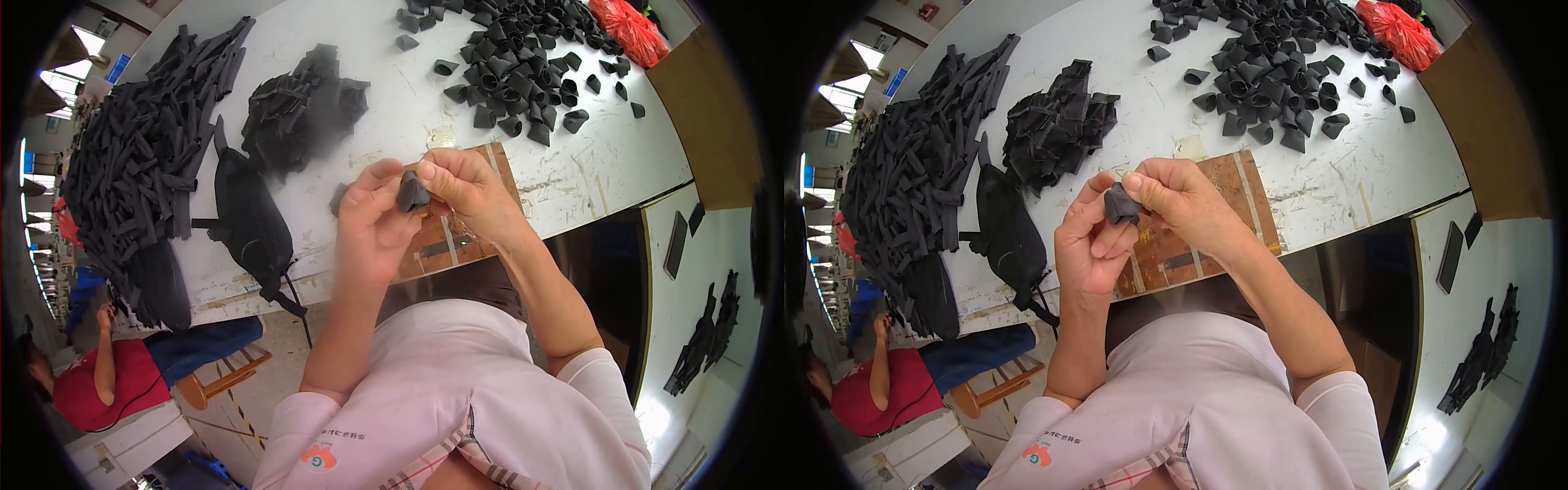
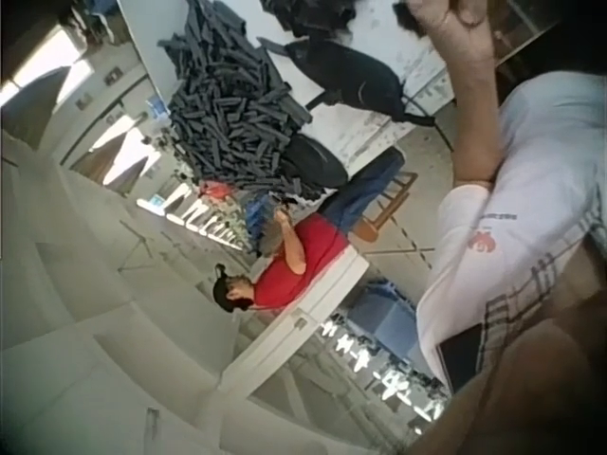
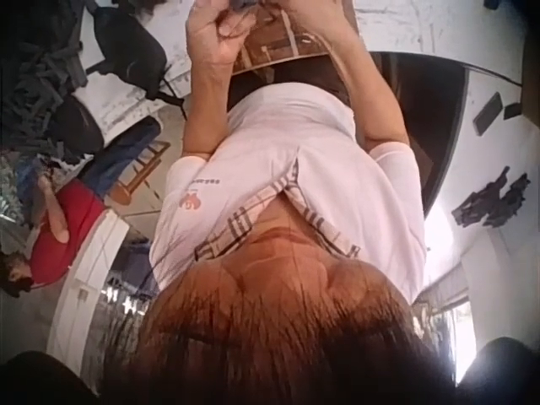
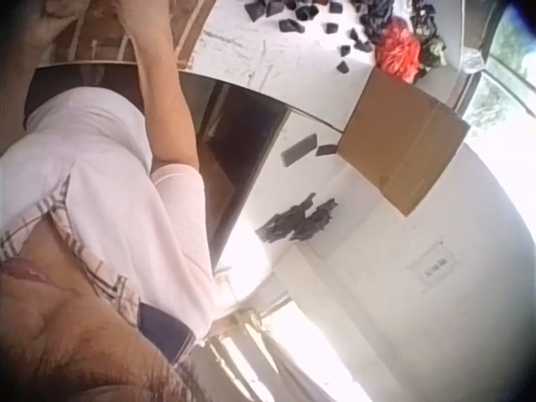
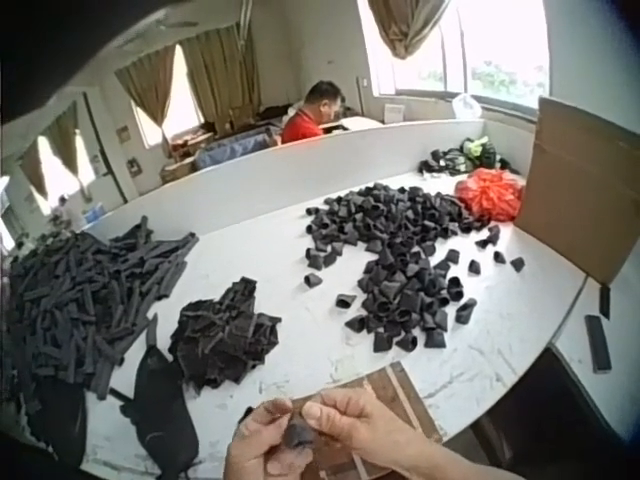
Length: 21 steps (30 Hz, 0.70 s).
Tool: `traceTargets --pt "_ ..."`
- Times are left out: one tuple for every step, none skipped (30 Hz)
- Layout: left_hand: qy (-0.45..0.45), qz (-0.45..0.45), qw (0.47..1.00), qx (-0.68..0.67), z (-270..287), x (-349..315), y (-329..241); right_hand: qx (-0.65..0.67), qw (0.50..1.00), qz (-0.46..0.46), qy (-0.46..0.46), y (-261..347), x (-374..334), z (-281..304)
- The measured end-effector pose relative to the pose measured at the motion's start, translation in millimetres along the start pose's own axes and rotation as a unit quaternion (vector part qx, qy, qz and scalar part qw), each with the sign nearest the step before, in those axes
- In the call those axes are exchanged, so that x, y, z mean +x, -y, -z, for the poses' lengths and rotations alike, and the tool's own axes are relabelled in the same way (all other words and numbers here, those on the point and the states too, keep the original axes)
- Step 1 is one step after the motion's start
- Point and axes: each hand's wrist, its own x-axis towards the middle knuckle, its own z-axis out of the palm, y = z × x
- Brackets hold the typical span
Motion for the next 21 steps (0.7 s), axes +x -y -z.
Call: traceTargets --pt "0.004 -0.001 1.000 0.003 -5 -2 2 0.000 1.000 0.005 0.000 1 0 -1" --pt "-0.037 -0.070 0.987 0.138 -13 -6 4 -0.014 1.000 -0.005 -0.009 3 -2 -2" --pt "-0.077 -0.138 0.951 0.267 -19 -7 4 -0.029 0.999 -0.017 -0.019 5 -4 -3" --pt "-0.072 -0.139 0.951 0.268 -22 -5 3 -0.030 0.999 -0.013 -0.021 9 -7 -4" --pt "-0.050 -0.244 0.883 0.399 -23 -3 2 -0.094 0.994 0.012 -0.046 14 -9 -4" --pt "-0.028 -0.341 0.785 0.516 -25 -3 1 -0.156 0.985 0.036 -0.071 16 -12 -5" --pt "0.027 -0.338 0.756 0.559 -29 -4 -6 -0.156 0.984 0.037 -0.072 16 -15 -5" --pt "0.028 -0.339 0.756 0.559 -29 -3 -6 -0.202 0.961 0.138 -0.130 14 -17 -5" --pt "0.039 -0.343 0.747 0.569 -28 -2 -6 -0.244 0.922 0.237 -0.183 14 -19 -6" --pt "0.050 -0.346 0.737 0.578 -28 -1 -5 -0.245 0.922 0.237 -0.181 17 -23 -9" --pt "0.037 -0.336 0.781 0.525 -31 -3 -3 -0.313 0.890 0.285 -0.169 23 -27 -14" --pt "0.039 -0.336 0.781 0.525 -31 -4 -2 -0.377 0.850 0.331 -0.158 27 -28 -18" --pt "0.003 -0.340 0.830 0.442 -30 -6 0 -0.377 0.850 0.331 -0.159 28 -26 -21" --pt "-0.033 -0.341 0.870 0.354 -30 -8 1 -0.416 0.818 0.362 -0.165 28 -24 -24" --pt "-0.056 -0.304 0.911 0.273 -31 -12 -3 -0.453 0.782 0.393 -0.169 28 -23 -26" --pt "-0.057 -0.303 0.911 0.273 -31 -12 -4 -0.453 0.783 0.392 -0.169 27 -22 -25" --pt "-0.070 -0.275 0.936 0.206 -30 -12 -5 -0.476 0.762 0.403 -0.173 26 -21 -25" --pt "-0.084 -0.247 0.956 0.137 -29 -12 -6 -0.498 0.741 0.414 -0.176 25 -19 -25" --pt "-0.094 -0.252 0.950 0.161 -29 -14 -5 -0.497 0.743 0.414 -0.175 25 -19 -24" --pt "-0.095 -0.252 0.949 0.162 -27 -14 -5 -0.507 0.730 0.422 -0.175 28 -20 -23" --pt "-0.070 -0.252 0.952 0.157 -25 -14 -6 -0.518 0.719 0.431 -0.174 30 -21 -23"
